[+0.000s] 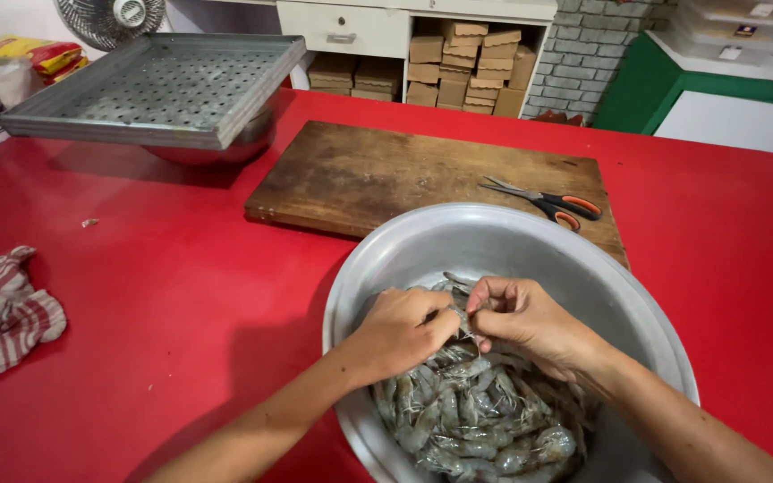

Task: Peeling and cleaning raw shrimp by hand on a red preparation table

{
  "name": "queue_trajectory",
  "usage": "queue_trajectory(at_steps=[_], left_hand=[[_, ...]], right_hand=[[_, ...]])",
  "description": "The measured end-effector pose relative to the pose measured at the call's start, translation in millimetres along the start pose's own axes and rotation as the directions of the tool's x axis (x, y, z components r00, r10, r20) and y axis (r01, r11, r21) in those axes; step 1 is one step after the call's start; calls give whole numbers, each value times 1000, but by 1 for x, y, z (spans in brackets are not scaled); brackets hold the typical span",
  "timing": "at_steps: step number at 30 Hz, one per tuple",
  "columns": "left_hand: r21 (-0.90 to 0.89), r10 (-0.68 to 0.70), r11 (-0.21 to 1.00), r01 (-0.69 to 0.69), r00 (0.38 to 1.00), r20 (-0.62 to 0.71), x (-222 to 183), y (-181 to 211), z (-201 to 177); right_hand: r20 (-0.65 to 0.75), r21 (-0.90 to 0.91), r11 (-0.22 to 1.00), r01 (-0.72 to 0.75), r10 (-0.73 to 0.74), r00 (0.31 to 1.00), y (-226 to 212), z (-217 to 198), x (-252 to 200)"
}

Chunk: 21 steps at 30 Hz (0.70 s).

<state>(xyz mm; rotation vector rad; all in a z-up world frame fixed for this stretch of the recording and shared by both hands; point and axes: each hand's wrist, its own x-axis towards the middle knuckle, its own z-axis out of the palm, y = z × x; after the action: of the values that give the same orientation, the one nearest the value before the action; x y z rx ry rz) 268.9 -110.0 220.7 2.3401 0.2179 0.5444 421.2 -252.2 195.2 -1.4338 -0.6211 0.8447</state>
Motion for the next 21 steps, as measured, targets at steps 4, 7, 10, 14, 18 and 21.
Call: queue_trajectory(at_steps=[4, 7, 10, 14, 18, 21], left_hand=[[86, -24, 996, 26, 999, -27, 5, -10, 8], [-119, -240, 959, 258, 959, 149, 8, -12, -5], [-103, -252, 956, 276, 947, 201, 13, -12, -13], [-168, -233, 947, 273, 946, 224, 12, -9, -12], [-108, -213, 965, 237, 956, 200, 11, 0, -21], [-63, -214, 972, 227, 961, 175, 8, 6, -24]], right_hand=[[-22, -43, 998, 44, -45, 999, -3, -1, 0], [-51, -54, 998, 24, -26, 998, -6, 1, 0], [-62, -19, 1000, -19, 18, 998, -1, -10, 7], [-15, 68, 996, -65, 67, 998, -28, 4, -5], [117, 143, 979, -143, 127, 985, -38, 12, -11], [137, 155, 980, -126, 105, 985, -36, 12, -9]])
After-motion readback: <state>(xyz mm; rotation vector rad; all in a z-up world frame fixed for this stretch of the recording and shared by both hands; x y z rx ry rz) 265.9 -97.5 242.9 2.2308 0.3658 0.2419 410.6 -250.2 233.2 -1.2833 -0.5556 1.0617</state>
